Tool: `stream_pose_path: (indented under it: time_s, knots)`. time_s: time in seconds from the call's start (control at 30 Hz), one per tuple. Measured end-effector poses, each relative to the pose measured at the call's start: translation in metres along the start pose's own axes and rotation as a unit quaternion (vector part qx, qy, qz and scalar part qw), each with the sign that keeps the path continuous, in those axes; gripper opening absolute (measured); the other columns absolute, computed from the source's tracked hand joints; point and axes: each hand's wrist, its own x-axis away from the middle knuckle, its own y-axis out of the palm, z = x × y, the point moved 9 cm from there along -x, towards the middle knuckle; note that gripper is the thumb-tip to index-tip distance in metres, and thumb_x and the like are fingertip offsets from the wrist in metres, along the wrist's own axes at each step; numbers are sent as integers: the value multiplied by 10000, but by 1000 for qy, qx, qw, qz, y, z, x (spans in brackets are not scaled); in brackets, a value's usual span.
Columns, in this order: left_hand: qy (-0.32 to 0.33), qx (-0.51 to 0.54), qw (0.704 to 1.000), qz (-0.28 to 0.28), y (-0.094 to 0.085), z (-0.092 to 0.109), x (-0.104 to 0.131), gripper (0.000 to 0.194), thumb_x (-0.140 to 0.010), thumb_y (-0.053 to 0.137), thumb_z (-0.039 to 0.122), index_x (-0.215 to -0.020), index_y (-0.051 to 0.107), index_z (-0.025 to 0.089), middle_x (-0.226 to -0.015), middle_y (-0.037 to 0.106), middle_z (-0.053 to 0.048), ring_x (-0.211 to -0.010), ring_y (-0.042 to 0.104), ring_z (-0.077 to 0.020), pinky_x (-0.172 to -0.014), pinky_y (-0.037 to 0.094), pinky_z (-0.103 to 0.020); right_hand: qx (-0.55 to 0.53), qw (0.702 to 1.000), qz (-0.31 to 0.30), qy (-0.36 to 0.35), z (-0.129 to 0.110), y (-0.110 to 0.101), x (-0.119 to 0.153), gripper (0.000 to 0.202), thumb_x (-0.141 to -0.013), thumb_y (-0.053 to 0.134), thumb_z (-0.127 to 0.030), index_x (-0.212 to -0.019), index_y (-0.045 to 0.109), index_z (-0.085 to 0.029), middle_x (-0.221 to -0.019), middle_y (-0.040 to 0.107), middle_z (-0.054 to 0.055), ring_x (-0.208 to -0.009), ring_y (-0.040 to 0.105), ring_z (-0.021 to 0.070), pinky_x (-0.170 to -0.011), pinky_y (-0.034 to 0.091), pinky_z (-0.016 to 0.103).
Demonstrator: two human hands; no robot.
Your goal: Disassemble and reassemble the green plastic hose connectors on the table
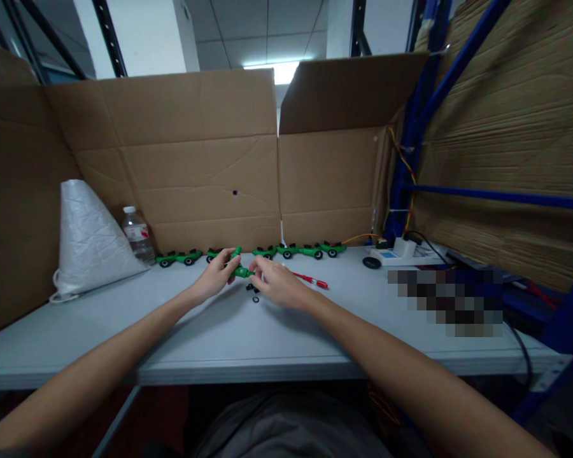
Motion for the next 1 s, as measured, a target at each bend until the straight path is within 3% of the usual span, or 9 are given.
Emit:
stream_pose_path:
  time_s: [0.1, 0.3, 0.53, 0.67, 0.77, 0.83, 1.0]
  knots:
    - [6, 67, 998, -7, 3, 7, 0, 522, -1007, 565, 592, -1246, 583, 127, -737, 564, 24, -562, 550, -119, -527, 434, -242, 14, 1000, 22, 0, 5, -3, -1, 194, -1002, 639, -307, -1152, 564, -210, -966, 671, 45, -843, 595, 197, -772, 399, 307]
    - [1, 140, 990, -5, 2, 16, 0, 551, -985, 587, 633, -1213, 580, 131, -718, 573, 21, -569, 545, -117, -538, 453, -241, 4, 998, 57, -2, 1, -11, -4, 145, -1042, 567, -335, -957, 546, -220, -885, 636, 13, -792, 550, 177, -736, 365, 293]
    - [80, 114, 990, 32, -10, 39, 2, 533, -974, 642, 583, -1304, 516, 184, -991, 617, -34, -682, 628, -125, -566, 496, -245, -169, 984, 41, 37, 11, -2, -8, 333, -1052, 473, -438, -813, 538, -215, -640, 496, -43, -580, 459, 139, -587, 325, 273]
    - [140, 13, 987, 72, -17, 47, 7, 427, -992, 661, 462, -1297, 515, 202, -1037, 630, -41, -831, 633, -153, -738, 534, -279, -227, 969, 44, 86, 26, -1, -10, 398, -1033, 465, -513, -800, 567, -207, -594, 467, -49, -524, 424, 134, -549, 327, 272]
    - [178, -81, 979, 57, -12, 53, 12, 375, -990, 674, 409, -1287, 575, 202, -1104, 665, -64, -966, 643, -190, -882, 520, -322, -165, 979, 72, 94, 31, -11, -9, 405, -1033, 470, -490, -771, 582, -202, -604, 499, -32, -553, 452, 142, -571, 320, 277]
    - [180, -89, 979, 45, -8, 55, 15, 366, -1009, 646, 416, -1301, 594, 202, -1119, 679, -74, -994, 652, -201, -900, 517, -327, -82, 989, 85, 87, 32, -18, -8, 386, -1039, 479, -427, -743, 578, -200, -633, 541, -13, -594, 484, 149, -598, 303, 284]
    - [116, 33, 993, 16, -5, 49, 12, 422, -1045, 554, 521, -1306, 578, 190, -944, 646, -31, -707, 597, -133, -640, 497, -251, 77, 995, 23, 54, 26, -11, -5, 321, -1066, 469, -285, -808, 636, -194, -732, 633, 28, -661, 513, 158, -645, 267, 297]
